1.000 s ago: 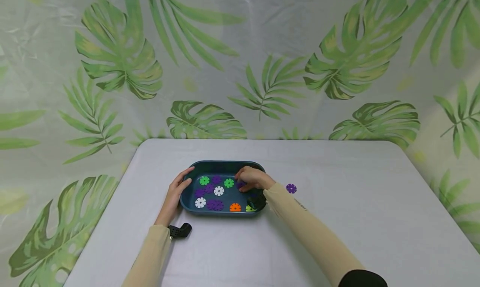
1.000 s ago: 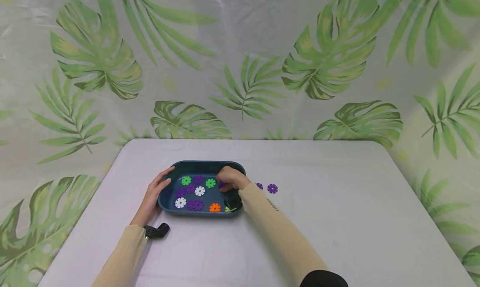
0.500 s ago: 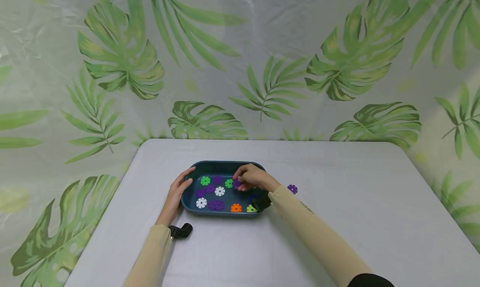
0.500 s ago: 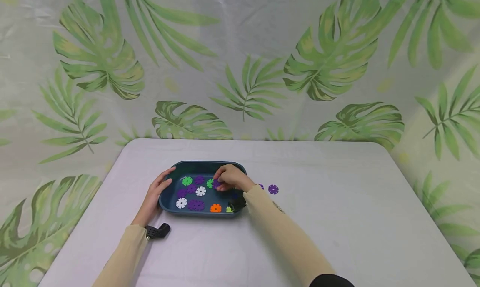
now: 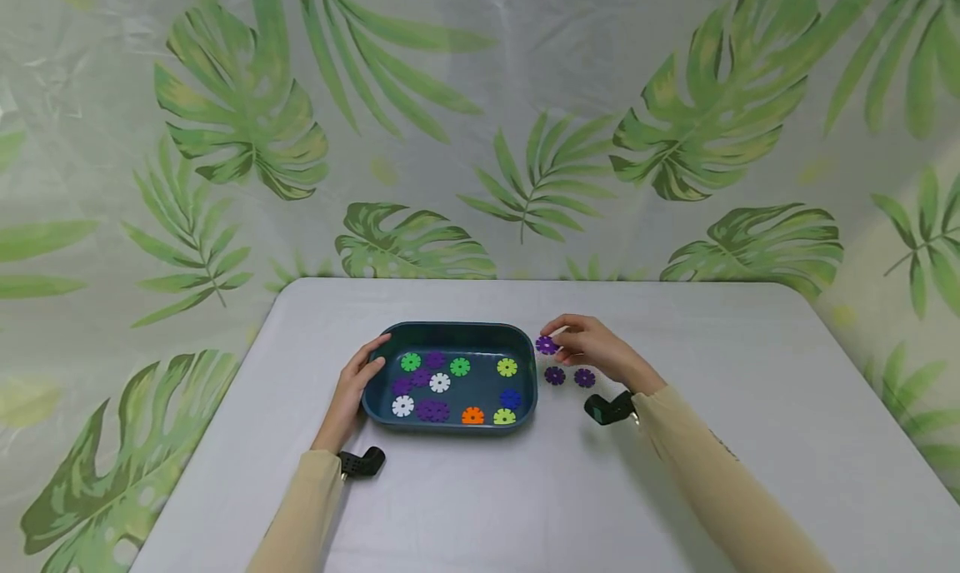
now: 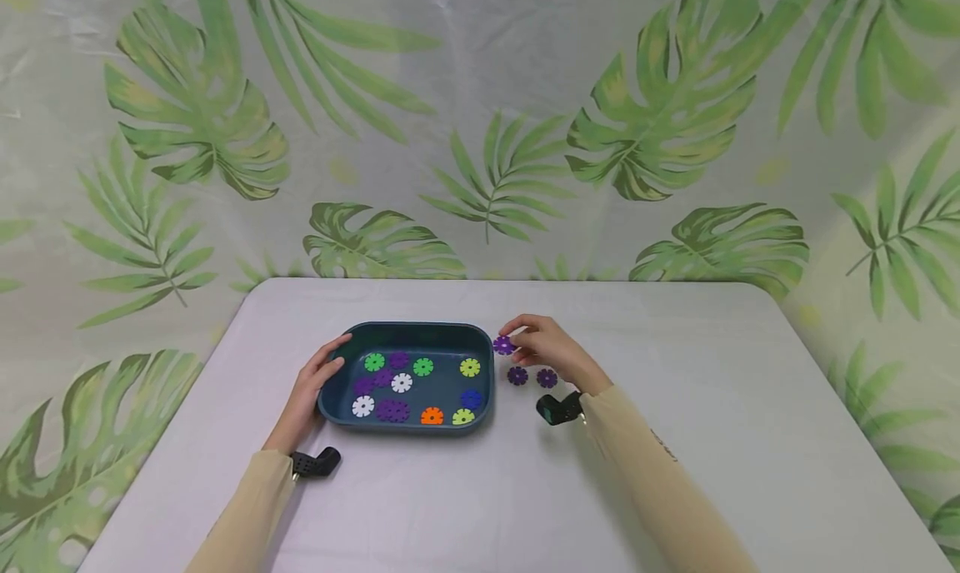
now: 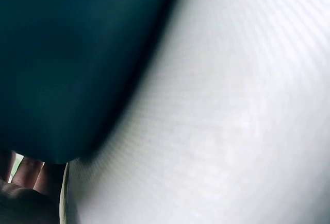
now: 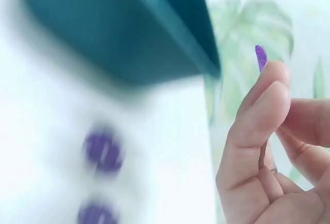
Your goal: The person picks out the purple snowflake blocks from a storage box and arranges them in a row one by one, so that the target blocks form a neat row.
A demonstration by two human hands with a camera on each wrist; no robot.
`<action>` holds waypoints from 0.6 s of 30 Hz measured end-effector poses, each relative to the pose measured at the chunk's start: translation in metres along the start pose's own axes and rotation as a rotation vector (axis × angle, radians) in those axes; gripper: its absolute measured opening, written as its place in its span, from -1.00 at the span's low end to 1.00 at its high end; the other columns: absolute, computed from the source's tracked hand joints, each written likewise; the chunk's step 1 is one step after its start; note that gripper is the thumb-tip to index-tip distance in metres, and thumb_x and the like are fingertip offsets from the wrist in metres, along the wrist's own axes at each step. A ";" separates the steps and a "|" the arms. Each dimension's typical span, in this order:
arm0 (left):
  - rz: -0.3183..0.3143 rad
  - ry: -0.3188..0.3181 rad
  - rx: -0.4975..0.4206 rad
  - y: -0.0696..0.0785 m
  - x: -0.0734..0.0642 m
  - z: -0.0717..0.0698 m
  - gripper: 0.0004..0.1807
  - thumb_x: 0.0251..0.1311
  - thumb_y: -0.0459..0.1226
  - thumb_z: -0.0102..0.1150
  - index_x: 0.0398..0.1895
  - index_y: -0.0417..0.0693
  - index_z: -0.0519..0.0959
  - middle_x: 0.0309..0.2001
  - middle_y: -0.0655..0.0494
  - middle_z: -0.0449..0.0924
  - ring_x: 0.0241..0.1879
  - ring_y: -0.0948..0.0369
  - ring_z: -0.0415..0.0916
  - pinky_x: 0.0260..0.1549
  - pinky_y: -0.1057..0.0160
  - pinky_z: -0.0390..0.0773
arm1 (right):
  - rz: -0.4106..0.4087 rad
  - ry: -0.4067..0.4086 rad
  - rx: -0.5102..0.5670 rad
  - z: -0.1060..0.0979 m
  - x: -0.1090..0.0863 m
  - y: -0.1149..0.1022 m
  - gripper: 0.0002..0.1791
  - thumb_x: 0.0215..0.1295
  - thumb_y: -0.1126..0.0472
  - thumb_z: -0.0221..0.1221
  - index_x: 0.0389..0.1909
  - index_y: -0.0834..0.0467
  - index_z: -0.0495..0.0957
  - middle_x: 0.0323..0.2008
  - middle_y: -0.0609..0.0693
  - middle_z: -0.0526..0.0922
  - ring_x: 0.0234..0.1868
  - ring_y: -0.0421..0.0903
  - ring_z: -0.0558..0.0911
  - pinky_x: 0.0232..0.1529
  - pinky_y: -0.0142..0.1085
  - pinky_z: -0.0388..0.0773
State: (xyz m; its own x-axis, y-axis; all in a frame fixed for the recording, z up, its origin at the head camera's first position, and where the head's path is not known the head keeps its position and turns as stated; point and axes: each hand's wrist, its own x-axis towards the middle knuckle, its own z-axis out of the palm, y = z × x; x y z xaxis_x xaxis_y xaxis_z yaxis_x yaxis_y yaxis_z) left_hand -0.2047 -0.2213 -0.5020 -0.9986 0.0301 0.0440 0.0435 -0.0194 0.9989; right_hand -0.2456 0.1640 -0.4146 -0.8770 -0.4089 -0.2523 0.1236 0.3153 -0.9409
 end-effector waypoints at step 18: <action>-0.017 0.001 0.026 0.008 -0.003 0.002 -0.55 0.43 -0.30 -0.08 0.37 -0.09 0.32 0.42 0.07 0.15 0.41 0.20 -0.05 0.36 0.11 -0.08 | 0.126 0.186 -0.109 -0.054 -0.036 0.083 -0.70 0.39 0.40 -0.11 0.04 0.50 0.39 -0.32 0.18 0.55 -0.47 -0.14 0.61 -0.39 -0.31 0.61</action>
State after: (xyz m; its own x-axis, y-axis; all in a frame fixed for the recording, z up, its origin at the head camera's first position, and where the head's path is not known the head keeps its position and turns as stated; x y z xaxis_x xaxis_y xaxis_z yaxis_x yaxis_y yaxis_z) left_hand -0.2017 -0.2199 -0.4944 -0.9992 0.0292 0.0269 0.0271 0.0070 0.9996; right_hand -0.2285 0.2513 -0.4711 -0.9295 -0.1988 -0.3106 0.1956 0.4482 -0.8723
